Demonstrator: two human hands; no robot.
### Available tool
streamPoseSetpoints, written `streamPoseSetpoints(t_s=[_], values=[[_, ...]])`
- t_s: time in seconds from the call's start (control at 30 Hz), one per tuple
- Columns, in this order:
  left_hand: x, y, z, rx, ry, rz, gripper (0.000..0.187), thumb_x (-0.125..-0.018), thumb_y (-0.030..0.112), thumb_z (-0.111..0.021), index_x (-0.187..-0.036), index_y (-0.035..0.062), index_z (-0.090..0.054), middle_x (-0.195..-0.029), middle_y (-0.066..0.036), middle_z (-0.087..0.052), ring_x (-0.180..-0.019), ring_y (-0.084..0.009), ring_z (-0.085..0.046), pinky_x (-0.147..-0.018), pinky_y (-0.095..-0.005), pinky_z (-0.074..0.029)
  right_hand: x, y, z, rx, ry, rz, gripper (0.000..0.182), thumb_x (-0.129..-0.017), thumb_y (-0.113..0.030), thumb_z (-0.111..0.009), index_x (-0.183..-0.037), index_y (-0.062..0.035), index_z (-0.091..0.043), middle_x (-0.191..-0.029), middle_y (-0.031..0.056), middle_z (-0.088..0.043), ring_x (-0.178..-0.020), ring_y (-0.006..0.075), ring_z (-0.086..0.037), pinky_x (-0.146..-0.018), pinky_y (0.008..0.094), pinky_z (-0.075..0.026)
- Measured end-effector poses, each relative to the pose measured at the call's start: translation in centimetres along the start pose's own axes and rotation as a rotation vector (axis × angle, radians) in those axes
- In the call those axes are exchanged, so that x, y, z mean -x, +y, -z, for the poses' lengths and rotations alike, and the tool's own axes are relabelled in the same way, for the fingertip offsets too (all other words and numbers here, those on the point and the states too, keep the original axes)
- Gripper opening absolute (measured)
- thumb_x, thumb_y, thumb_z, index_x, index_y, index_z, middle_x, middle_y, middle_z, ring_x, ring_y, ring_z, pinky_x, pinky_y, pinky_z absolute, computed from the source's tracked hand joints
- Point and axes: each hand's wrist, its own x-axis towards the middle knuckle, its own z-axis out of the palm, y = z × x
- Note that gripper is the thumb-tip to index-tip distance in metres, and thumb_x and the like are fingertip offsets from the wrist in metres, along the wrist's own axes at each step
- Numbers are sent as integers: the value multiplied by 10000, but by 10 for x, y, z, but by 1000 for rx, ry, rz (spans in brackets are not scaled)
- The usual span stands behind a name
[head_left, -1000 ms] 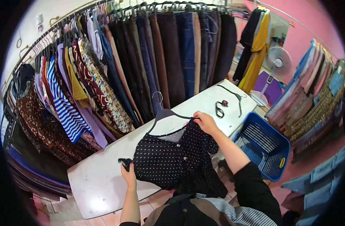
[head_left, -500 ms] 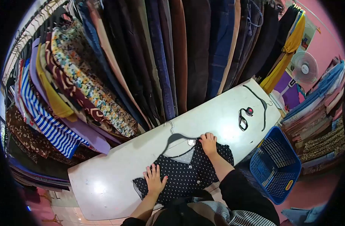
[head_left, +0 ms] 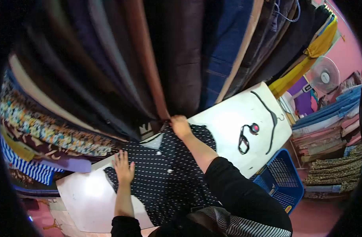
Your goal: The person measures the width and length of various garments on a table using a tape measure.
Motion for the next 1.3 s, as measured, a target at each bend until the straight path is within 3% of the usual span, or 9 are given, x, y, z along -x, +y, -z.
streamPoseSetpoints(t_s=[0.17, 0.23, 0.37, 0.5, 0.8, 0.97, 1.07, 1.13, 1.3], values=[[-8, 0, 1, -73, -30, 23, 665, -886, 366, -537, -1470, 125, -332, -1571, -92, -208, -1433, -407, -132, -1126, -614, -93, 46, 24, 100, -121, 123, 168, 253, -831, -111, -627, -1077, -62, -602, -1194, 148, -555, -1169, 325, -497, -1069, 556, -300], [-5, 8, 1, -195, 46, 22, 649, -888, 342, -531, -1463, 109, -341, -1571, -87, -212, -1434, -411, -122, -1129, -605, -96, 89, 80, 135, 23, 240, -85, 174, -842, -90, -535, -971, -44, -642, -1106, 177, -608, -1113, 353, -529, -961, 517, -371], [27, 64, 14, -82, 87, 239, 628, -896, 259, -517, -1453, 39, -325, -1571, -156, -172, -1437, -411, -119, -1140, -578, -88, 177, 193, 215, 210, 474, -923, 542, -769, -212, -720, -1225, 2, -519, -1183, 213, -520, -1167, 360, -448, -975, 455, -383], [93, 106, 1, 25, 108, 288, 661, -905, 319, -500, -1453, 9, -298, -1552, -212, -188, -1424, -440, -134, -1134, -583, -94, 218, 267, 220, -39, 221, -1019, 699, -647, -380, -829, -1155, 26, -572, -1138, 223, -540, -1061, 366, -542, -884, 434, -474], [168, 88, -9, 152, 20, 321, 707, -908, 364, -521, -1476, 31, -265, -1544, -219, -198, -1418, -441, -152, -1125, -583, -139, 194, 198, 248, -543, 480, -689, 558, -637, -35, -766, -1089, -46, -438, -927, 99, -553, -821, 168, -551, -720, 291, -480], [162, 87, -4, 101, 93, 354, 609, -880, 336, -572, -1384, 29, -424, -1477, -210, -337, -1370, -408, -274, -1112, -550, -198, 188, 59, 204, -1174, -263, -503, 593, -738, 14, -744, -1197, -132, -398, -905, 85, -566, -732, 146, -587, -606, 285, -514], [149, 105, 10, 438, 374, 149, 362, -815, 107, -632, -1160, 4, -597, -1118, -186, -595, -1023, -338, -555, -912, -422, -422, 199, -32, 160, -840, -393, 60, 480, -834, -145, -700, -1238, -119, -441, -995, 132, -595, -852, 267, -639, -766, 364, -498], [146, 118, 6, 695, 197, 100, 250, -897, 137, -611, -1100, -3, -649, -936, -141, -671, -811, -235, -656, -724, -336, -520, 203, -75, 147, -804, -662, -10, 389, -900, -204, -630, -1237, -99, -467, -998, 154, -622, -904, 285, -651, -793, 356, -492], [152, 132, -19, 1685, -311, 518, 233, -958, 160, -571, -1085, -18, -651, -885, -59, -672, -725, -103, -633, -643, -243, -526, 213, -112, 106, -704, -506, 250, 346, -878, -133, -624, -1194, -78, -497, -1070, 159, -635, -973, 364, -616, -827, 417, -494]])
